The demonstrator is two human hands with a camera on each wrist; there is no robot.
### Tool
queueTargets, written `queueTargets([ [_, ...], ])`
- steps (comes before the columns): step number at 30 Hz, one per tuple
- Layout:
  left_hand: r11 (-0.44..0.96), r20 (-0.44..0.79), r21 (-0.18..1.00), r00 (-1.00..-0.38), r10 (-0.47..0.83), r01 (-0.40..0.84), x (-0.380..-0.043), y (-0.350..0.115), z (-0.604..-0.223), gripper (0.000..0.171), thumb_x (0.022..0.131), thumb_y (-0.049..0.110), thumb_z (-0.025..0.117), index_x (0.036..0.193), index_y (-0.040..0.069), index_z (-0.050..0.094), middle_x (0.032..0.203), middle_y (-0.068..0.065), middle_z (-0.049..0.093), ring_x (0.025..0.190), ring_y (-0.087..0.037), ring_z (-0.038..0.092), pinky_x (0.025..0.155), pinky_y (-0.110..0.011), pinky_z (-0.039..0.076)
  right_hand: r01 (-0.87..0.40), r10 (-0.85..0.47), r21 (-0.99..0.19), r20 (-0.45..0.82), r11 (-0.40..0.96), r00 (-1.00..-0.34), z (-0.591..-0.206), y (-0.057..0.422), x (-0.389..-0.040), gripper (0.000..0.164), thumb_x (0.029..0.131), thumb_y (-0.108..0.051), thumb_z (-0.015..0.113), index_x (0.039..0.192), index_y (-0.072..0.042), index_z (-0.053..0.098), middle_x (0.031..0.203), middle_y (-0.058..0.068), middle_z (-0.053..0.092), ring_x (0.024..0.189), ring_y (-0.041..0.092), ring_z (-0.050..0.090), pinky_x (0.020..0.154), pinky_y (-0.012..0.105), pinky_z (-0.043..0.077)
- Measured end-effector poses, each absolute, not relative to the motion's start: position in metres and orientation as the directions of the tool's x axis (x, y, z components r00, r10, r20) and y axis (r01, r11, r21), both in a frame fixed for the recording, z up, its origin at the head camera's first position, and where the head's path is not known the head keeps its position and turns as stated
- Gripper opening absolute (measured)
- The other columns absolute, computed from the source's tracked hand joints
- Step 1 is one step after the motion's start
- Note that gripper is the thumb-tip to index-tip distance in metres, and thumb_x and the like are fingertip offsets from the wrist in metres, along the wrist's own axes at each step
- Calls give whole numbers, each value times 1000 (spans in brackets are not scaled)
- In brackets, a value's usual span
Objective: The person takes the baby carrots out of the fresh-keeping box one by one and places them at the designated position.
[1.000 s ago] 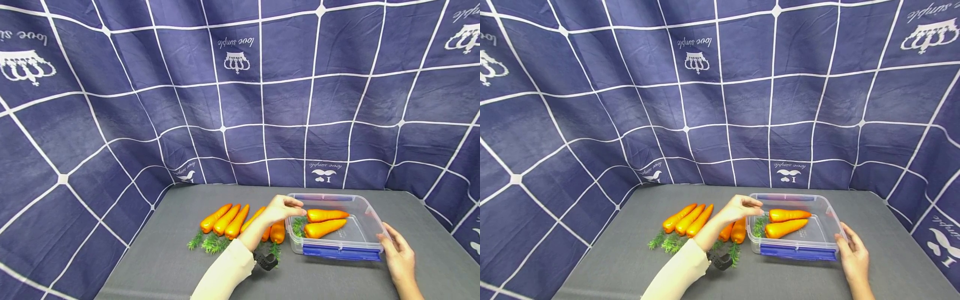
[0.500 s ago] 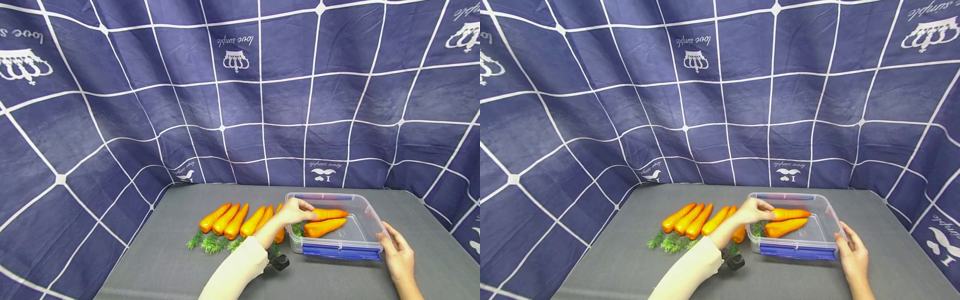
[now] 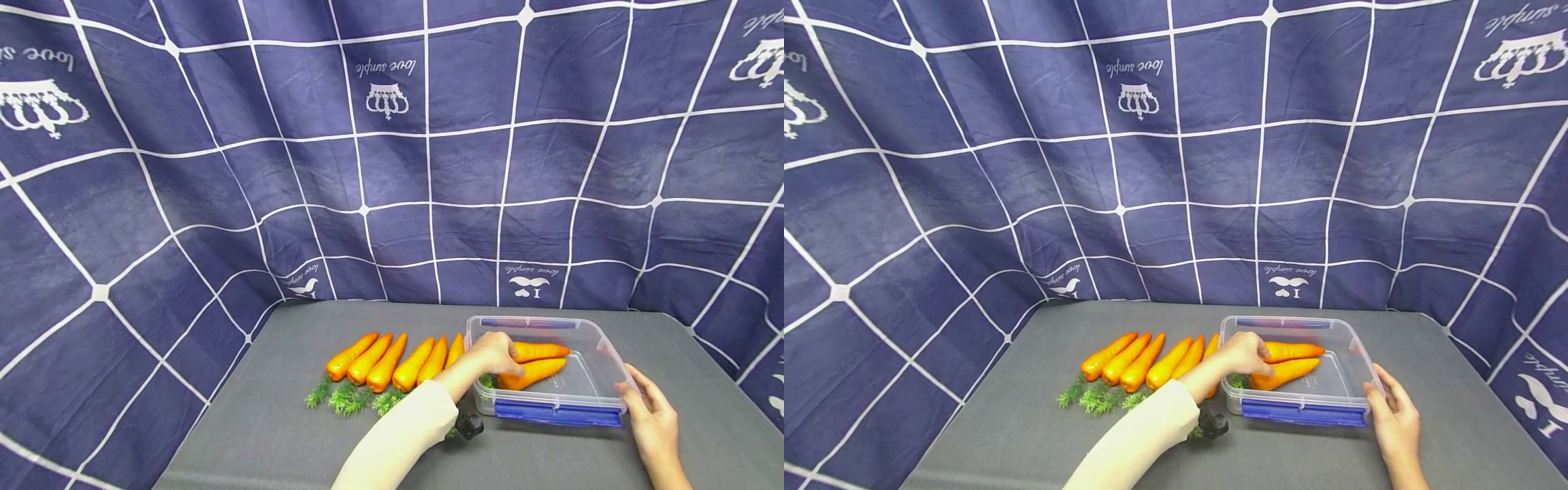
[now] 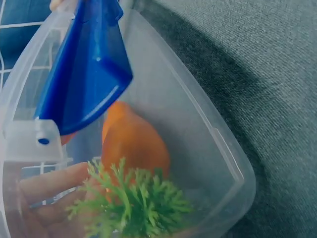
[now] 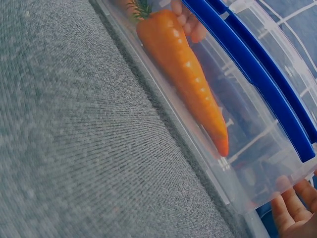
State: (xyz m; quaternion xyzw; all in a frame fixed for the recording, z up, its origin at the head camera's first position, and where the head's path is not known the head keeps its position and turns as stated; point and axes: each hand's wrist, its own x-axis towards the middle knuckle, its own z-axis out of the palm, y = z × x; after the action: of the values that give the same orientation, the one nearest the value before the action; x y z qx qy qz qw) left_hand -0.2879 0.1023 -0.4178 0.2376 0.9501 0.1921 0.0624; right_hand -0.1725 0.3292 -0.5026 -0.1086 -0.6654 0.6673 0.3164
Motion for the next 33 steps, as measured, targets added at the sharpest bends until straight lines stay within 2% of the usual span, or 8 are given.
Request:
queueTargets([
  [4, 840, -40, 293, -872, 487, 456, -288, 108, -421, 22, 69, 38, 86, 72, 21, 72, 68, 14, 61, 69, -4, 54, 59, -15, 41, -275, 567, -957, 278, 93, -775, -503, 329, -173, 37, 93, -2, 61, 122, -24, 68, 90, -26, 67, 85, -12, 59, 69, 4, 39],
  [8, 867, -69, 208, -877, 475, 453, -287, 113, -427, 31, 67, 41, 87, 61, 20, 65, 61, 10, 55, 63, -7, 51, 54, -19, 39, -274, 563, -957, 281, 99, -777, -503, 329, -173, 37, 93, -2, 61, 123, -24, 68, 88, -26, 67, 84, -12, 58, 69, 5, 39],
  [16, 889, -100, 129, -886, 453, 440, -285, 120, -434, 36, 64, 45, 88, 77, 16, 70, 79, 7, 61, 71, -9, 55, 62, -19, 44, -276, 563, -957, 279, 93, -778, -503, 329, -173, 36, 94, -4, 60, 124, -22, 67, 89, -26, 67, 86, -13, 58, 72, 4, 38],
  [22, 860, -75, 184, -866, 495, 476, -284, 116, -429, 33, 64, 42, 87, 61, 19, 64, 63, 10, 55, 65, -8, 51, 55, -19, 40, -278, 564, -957, 275, 83, -779, -503, 329, -173, 37, 93, -2, 60, 123, -24, 67, 88, -26, 67, 85, -12, 59, 71, 4, 39],
  [26, 835, -53, 236, -851, 522, 498, -283, 111, -422, 40, 65, 43, 87, 53, 20, 56, 51, 11, 44, 57, -6, 44, 49, -19, 33, -275, 560, -957, 276, 89, -781, -503, 329, -174, 38, 93, -2, 60, 122, -25, 67, 88, -26, 67, 85, -13, 58, 69, 5, 38],
  [30, 806, -24, 334, -850, 525, 489, -282, 104, -413, 36, 65, 43, 88, 58, 20, 61, 52, 12, 41, 56, -5, 40, 48, -18, 31, -278, 566, -958, 268, 72, -780, -503, 328, -173, 37, 93, -1, 61, 120, -25, 68, 90, -25, 68, 85, -12, 58, 69, 5, 39],
  [33, 767, 2, 447, -858, 513, 460, -282, 98, -407, 28, 64, 41, 89, 67, 20, 72, 55, 14, 51, 57, -3, 45, 50, -16, 36, -286, 574, -957, 263, 53, -775, -502, 328, -173, 36, 92, -1, 61, 121, -22, 68, 91, -25, 68, 86, -12, 59, 71, 4, 39],
])
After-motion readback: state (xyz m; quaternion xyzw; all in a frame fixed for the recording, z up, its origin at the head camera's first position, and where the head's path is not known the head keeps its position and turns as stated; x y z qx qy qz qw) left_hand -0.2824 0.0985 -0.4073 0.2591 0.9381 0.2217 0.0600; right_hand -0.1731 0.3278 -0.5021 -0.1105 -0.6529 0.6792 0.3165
